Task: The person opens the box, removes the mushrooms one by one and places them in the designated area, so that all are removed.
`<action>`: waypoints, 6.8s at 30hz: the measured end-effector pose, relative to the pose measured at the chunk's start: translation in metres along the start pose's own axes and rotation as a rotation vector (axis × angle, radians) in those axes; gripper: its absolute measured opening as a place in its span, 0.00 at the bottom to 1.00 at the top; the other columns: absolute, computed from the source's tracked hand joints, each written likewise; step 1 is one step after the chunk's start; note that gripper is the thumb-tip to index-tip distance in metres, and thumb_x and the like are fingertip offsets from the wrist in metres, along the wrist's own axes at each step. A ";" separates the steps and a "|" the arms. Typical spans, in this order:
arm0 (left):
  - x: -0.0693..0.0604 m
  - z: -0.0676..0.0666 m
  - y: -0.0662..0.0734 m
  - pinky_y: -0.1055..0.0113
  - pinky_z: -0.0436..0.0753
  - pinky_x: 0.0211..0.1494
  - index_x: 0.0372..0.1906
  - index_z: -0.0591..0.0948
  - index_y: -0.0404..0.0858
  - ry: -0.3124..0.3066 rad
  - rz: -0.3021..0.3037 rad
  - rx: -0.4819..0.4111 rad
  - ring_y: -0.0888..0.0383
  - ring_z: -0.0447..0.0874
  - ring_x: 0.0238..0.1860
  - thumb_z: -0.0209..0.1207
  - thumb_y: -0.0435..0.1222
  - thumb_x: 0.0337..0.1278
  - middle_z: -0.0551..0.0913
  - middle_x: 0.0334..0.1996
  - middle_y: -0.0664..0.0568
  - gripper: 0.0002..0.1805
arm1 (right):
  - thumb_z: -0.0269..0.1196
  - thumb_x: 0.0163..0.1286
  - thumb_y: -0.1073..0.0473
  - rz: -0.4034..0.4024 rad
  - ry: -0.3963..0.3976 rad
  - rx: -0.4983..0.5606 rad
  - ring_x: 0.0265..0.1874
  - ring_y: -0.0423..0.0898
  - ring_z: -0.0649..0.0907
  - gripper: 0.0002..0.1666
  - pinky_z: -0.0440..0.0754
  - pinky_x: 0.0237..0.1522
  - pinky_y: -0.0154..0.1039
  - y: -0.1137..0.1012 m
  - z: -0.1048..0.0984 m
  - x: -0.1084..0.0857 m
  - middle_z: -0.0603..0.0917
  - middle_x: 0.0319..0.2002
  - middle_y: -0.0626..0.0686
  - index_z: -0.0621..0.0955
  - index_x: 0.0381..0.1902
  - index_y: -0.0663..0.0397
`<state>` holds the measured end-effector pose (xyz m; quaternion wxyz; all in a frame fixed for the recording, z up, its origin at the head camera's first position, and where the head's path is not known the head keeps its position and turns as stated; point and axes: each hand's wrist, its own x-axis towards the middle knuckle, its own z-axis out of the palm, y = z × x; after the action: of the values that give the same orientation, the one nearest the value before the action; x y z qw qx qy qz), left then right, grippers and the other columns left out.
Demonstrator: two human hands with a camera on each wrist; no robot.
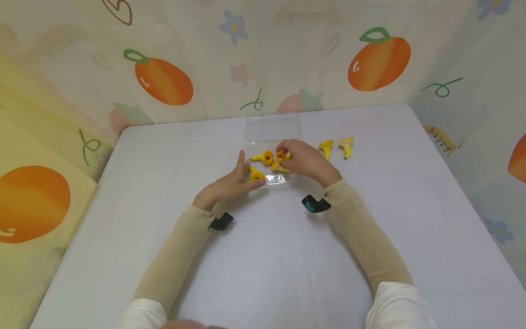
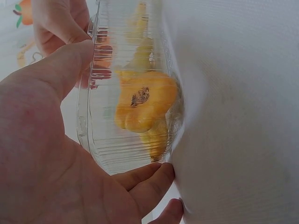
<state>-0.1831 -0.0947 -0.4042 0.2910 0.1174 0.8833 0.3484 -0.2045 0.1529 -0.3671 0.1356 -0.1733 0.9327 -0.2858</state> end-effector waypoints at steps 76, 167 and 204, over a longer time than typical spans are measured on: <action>0.029 -0.007 -0.040 0.71 0.80 0.21 0.31 0.74 0.40 0.117 0.107 -0.498 0.59 0.78 0.22 0.53 0.52 0.74 0.81 0.23 0.52 0.21 | 0.67 0.69 0.49 -0.002 -0.029 -0.354 0.43 0.55 0.78 0.22 0.69 0.48 0.49 -0.004 0.014 0.004 0.84 0.39 0.53 0.83 0.58 0.48; 0.024 -0.007 -0.039 0.70 0.81 0.21 0.25 0.70 0.39 0.075 0.151 -0.515 0.58 0.78 0.22 0.52 0.50 0.75 0.77 0.19 0.52 0.23 | 0.63 0.68 0.57 -0.013 -0.022 -0.013 0.43 0.52 0.78 0.30 0.79 0.48 0.45 -0.003 0.018 0.001 0.81 0.46 0.57 0.74 0.66 0.60; 0.026 -0.007 -0.040 0.70 0.81 0.21 0.25 0.70 0.39 0.080 0.141 -0.501 0.58 0.77 0.21 0.52 0.51 0.76 0.75 0.20 0.51 0.24 | 0.64 0.71 0.57 -0.055 0.079 0.066 0.46 0.53 0.80 0.26 0.80 0.48 0.47 -0.001 0.006 -0.007 0.82 0.49 0.58 0.74 0.64 0.55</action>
<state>-0.2082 -0.1166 -0.4387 0.2509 0.0891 0.7700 0.5799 -0.1963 0.1524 -0.3702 0.0966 -0.1832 0.9222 -0.3267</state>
